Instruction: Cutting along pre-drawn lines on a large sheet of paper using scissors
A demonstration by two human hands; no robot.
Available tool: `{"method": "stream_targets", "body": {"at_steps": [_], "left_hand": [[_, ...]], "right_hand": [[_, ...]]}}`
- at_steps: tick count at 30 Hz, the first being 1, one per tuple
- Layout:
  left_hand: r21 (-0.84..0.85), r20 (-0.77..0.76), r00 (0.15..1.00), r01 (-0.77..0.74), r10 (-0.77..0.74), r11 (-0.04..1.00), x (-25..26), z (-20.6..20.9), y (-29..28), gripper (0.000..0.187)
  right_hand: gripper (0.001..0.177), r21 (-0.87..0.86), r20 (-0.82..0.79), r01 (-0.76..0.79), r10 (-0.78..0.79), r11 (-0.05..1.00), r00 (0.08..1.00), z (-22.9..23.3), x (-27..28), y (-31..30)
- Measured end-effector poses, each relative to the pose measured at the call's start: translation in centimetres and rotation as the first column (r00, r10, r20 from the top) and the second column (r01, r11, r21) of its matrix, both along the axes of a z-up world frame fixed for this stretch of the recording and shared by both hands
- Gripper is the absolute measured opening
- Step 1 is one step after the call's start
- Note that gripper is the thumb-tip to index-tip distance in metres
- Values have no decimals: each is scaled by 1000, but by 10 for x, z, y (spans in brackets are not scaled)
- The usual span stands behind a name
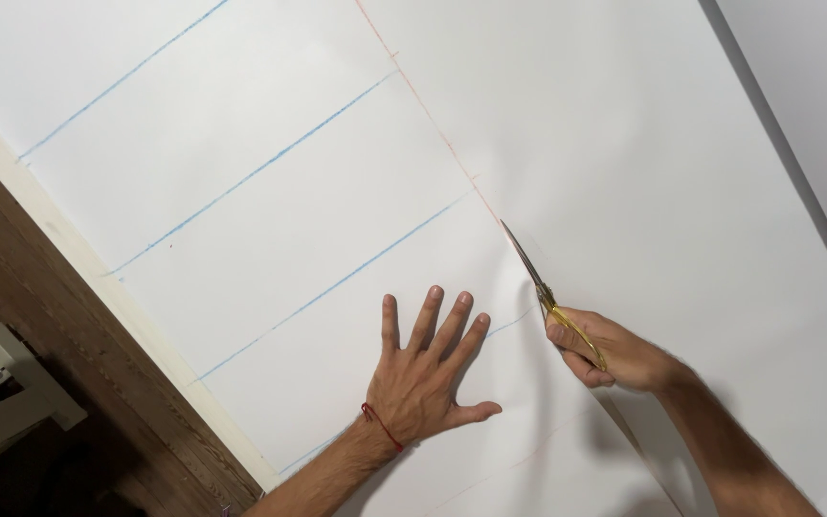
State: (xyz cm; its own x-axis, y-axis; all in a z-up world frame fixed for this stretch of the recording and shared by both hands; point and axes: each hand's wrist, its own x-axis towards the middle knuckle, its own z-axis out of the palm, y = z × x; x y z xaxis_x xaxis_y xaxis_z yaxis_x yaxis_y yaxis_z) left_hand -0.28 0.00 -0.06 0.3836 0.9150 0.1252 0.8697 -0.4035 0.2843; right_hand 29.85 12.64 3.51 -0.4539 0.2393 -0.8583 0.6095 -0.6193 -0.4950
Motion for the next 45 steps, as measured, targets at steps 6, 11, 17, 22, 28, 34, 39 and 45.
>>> {"method": "stream_targets", "body": {"at_steps": [6, 11, 17, 22, 28, 34, 39, 45], "left_hand": [[-6, -6, 1000, 3, -3, 1000, -2, 0, 0, 115], [-11, -6, 1000, 6, -6, 1000, -3, -1, 0, 118], [-18, -8, 1000, 8, -8, 1000, -4, -3, 0, 117], [-24, 6, 1000, 15, -15, 1000, -6, -1, 1, 116], [-27, -8, 1000, 21, -21, 999, -7, -1, 1, 120], [-37, -1, 1000, 20, -21, 999, -8, 1, 2, 125], [-41, -16, 1000, 25, -25, 999, -9, 0, 2, 124], [-44, 1, 1000, 31, -31, 999, -10, -1, 2, 127]], "right_hand": [[62, 3, 16, -13, 13, 1000, 1000, 3, -10, 9], [61, -5, 24, -24, 24, 1000, 999, 6, -16, 18], [62, 9, 22, -33, 33, 999, 999, 6, -22, 24], [62, 13, 42, -28, 27, 1000, 999, 5, -29, 29], [60, 39, -17, -24, 24, 999, 1000, -7, -27, 32], [57, 1, 53, -30, 30, 1000, 998, -3, -38, 43], [57, -11, 39, -6, 7, 1000, 999, -7, -41, 45], [54, -16, 25, 14, -14, 1000, 1000, -8, -47, 49]]}}
